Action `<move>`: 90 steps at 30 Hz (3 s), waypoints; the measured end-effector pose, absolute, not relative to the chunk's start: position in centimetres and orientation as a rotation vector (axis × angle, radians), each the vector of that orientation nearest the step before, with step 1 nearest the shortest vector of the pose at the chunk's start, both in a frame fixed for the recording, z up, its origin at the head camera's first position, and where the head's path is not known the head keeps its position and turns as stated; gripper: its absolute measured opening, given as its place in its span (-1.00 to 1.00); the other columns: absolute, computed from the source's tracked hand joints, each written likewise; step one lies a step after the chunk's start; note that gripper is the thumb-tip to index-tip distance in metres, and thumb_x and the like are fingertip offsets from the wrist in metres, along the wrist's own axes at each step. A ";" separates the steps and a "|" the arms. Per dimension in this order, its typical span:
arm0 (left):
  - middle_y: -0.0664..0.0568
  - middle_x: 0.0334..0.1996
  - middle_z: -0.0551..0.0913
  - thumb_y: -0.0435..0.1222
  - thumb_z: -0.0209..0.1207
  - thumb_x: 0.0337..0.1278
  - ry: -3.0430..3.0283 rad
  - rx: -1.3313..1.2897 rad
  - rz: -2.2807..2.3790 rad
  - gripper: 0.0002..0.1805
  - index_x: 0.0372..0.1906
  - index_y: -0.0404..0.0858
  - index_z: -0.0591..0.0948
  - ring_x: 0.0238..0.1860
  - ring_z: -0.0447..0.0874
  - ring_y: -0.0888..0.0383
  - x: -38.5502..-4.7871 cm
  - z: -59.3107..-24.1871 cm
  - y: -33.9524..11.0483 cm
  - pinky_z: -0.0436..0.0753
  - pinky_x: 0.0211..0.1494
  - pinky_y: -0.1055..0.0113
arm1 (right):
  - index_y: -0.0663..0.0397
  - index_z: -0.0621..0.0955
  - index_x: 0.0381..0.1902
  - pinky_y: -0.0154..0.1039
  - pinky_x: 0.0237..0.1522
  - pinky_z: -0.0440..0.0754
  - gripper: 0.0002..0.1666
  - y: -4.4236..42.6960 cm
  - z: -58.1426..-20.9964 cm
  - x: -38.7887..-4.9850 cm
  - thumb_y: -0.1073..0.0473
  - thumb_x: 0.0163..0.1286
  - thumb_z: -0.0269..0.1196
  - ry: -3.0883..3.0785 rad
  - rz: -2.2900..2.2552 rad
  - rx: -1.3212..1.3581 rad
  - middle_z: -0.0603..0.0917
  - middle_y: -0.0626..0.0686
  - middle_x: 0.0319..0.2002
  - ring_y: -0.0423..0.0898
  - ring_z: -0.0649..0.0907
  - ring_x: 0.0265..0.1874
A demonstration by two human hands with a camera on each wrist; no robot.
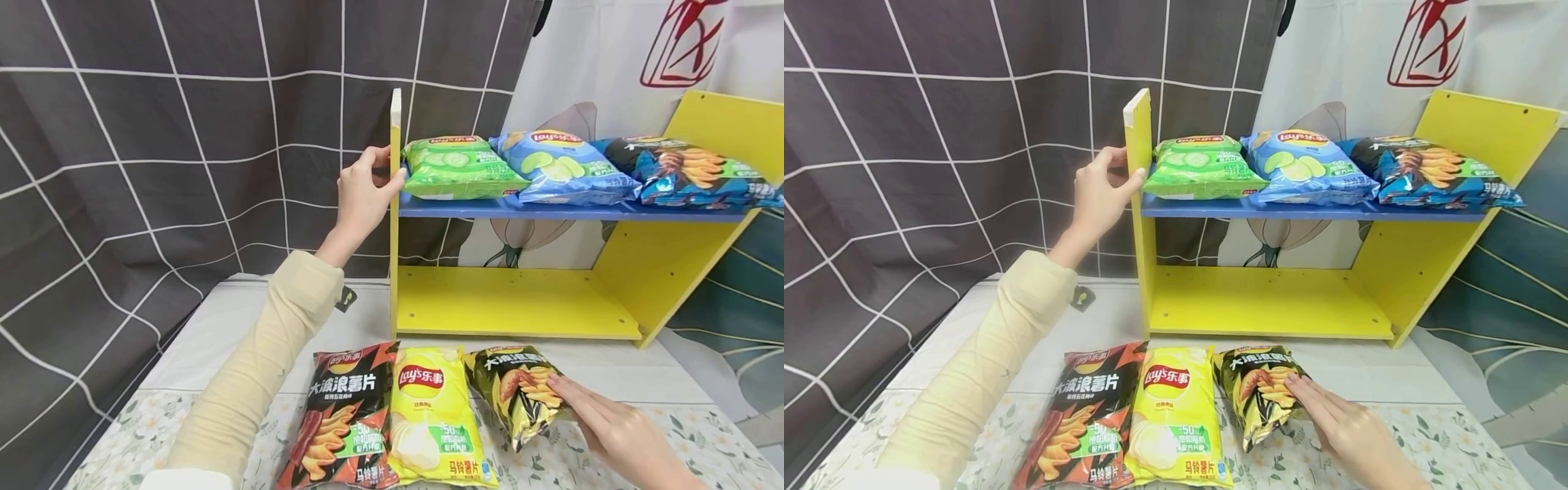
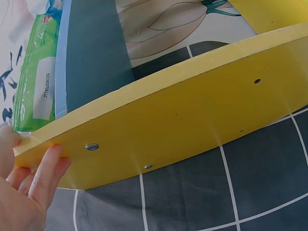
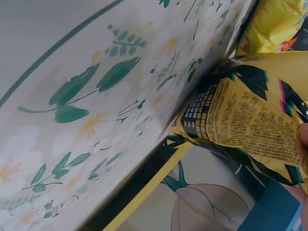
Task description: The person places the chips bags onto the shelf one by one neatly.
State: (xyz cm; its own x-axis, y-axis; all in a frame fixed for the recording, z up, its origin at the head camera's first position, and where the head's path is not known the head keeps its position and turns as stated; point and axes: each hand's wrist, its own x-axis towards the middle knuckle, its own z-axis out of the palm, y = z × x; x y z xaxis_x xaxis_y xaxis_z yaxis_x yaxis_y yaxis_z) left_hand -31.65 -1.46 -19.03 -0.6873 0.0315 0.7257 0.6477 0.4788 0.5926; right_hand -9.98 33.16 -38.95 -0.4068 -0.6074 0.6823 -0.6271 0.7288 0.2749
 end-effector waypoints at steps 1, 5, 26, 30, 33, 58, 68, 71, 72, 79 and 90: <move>-0.06 -0.03 0.71 -0.21 0.23 0.17 -2.071 -0.559 -1.208 -0.59 0.11 -0.26 0.56 -0.34 0.75 0.10 -31.6 -19.0 -1.5 0.68 -0.17 0.35 | 0.20 0.58 0.10 -0.45 -0.55 0.58 -0.40 33.2 -38.9 -10.0 0.01 0.56 -0.32 -2.121 0.026 0.926 0.32 -0.16 0.36 0.00 0.73 -0.45; -0.07 -0.03 0.71 -0.21 0.22 0.18 -2.070 -0.559 -1.211 -0.59 0.11 -0.26 0.56 -0.34 0.74 0.10 -31.5 -18.9 -1.5 0.69 -0.17 0.36 | 0.17 0.58 0.12 -0.45 -0.55 0.58 -0.38 33.4 -38.5 -9.8 0.02 0.55 -0.35 -2.137 0.006 0.921 0.32 -0.17 0.35 -0.21 0.71 -0.12; -0.08 -0.03 0.71 -0.22 0.22 0.17 -2.070 -0.572 -1.210 -0.59 0.11 -0.27 0.56 -0.33 0.75 0.07 -31.5 -18.9 -1.5 0.68 -0.12 0.28 | 0.24 0.62 0.03 -0.45 -0.77 0.32 -0.48 34.0 -33.7 -12.6 0.14 0.49 -0.23 -1.976 0.031 0.877 0.64 0.07 0.10 -0.51 0.21 0.35; -0.08 -0.03 0.71 -0.21 0.22 0.17 -2.073 -0.571 -1.206 -0.59 0.11 -0.27 0.56 -0.32 0.75 0.07 -31.6 -19.0 -1.6 0.69 -0.12 0.30 | 0.23 0.61 0.05 -0.42 -0.80 0.29 -0.45 33.9 -32.7 -13.5 0.08 0.50 -0.23 -1.975 0.010 0.847 0.72 0.18 -0.04 -0.19 0.59 0.15; -0.11 -0.03 0.71 -0.22 0.23 0.17 -2.063 -0.567 -1.212 -0.59 0.10 -0.29 0.56 -0.32 0.76 0.05 -31.7 -19.0 -1.7 0.69 -0.13 0.25 | 0.24 0.61 0.05 -0.44 -0.82 0.21 -0.45 33.4 -32.2 -14.8 0.09 0.50 -0.23 -1.967 0.008 0.844 0.73 0.25 -0.12 0.11 0.73 -0.23; -0.11 -0.01 0.70 -0.22 0.24 0.16 -2.056 -0.579 -1.260 -0.60 0.10 -0.27 0.57 -0.32 0.75 0.08 -31.6 -19.1 -1.6 0.71 -0.19 0.32 | 0.20 0.67 0.00 -0.56 -0.80 0.05 -0.49 28.8 -36.1 -21.3 0.36 0.15 -0.05 -1.978 0.123 0.978 0.75 0.20 -0.13 0.16 0.75 -0.29; -0.09 -0.03 0.71 -0.21 0.24 0.15 -2.051 -0.580 -1.246 -0.60 0.08 -0.26 0.58 -0.33 0.76 0.09 -31.8 -19.1 -1.6 0.70 -0.21 0.32 | 0.16 0.60 0.12 -0.27 -0.53 0.65 -0.36 28.4 -37.3 -22.0 0.39 -0.03 0.37 -2.249 0.027 0.963 0.70 0.18 0.01 0.14 0.71 -0.09; -0.08 -0.03 0.71 -0.20 0.24 0.15 -2.054 -0.579 -1.244 -0.60 0.09 -0.26 0.58 -0.33 0.76 0.09 -31.8 -19.1 -1.6 0.70 -0.20 0.33 | 0.16 0.55 0.19 -0.11 -0.30 0.71 -0.35 28.3 -37.7 -22.4 0.34 0.06 0.36 -2.321 -0.008 0.972 0.64 0.18 0.12 0.16 0.65 0.05; -0.07 -0.03 0.71 -0.20 0.24 0.15 -2.055 -0.578 -1.243 -0.59 0.09 -0.26 0.58 -0.33 0.76 0.10 -31.8 -19.1 -1.6 0.70 -0.20 0.34 | 0.16 0.53 0.21 -0.09 -0.26 0.71 -0.38 28.3 -37.9 -22.6 0.31 0.13 0.33 -2.331 -0.018 0.974 0.62 0.18 0.14 0.17 0.63 0.08; -0.06 -0.02 0.71 -0.20 0.24 0.16 -2.055 -0.577 -1.234 -0.60 0.09 -0.25 0.58 -0.33 0.76 0.10 -31.8 -19.1 -1.6 0.71 -0.17 0.35 | 0.19 0.47 0.28 0.10 0.15 0.53 -0.41 27.9 -38.9 -23.6 0.13 0.31 0.22 -2.367 -0.069 0.970 0.50 0.18 0.27 0.23 0.48 0.25; -0.06 -0.02 0.71 -0.21 0.24 0.16 -2.053 -0.577 -1.229 -0.60 0.09 -0.25 0.58 -0.33 0.76 0.09 -31.6 -19.1 -1.5 0.71 -0.19 0.35 | 0.04 0.33 0.41 0.19 0.26 0.42 -0.23 26.6 -39.7 -24.9 0.00 0.29 0.27 -2.574 -0.111 0.920 0.25 0.20 0.44 0.27 0.25 0.41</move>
State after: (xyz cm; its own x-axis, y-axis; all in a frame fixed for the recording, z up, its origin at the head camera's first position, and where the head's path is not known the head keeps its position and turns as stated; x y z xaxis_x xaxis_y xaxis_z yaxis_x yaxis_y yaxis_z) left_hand -31.58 -1.55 -19.08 -0.6800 0.0339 0.7324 0.6616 0.4589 0.5930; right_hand -24.92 26.60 -39.74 -0.7019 -0.6231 0.3451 -0.5913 0.7798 0.2056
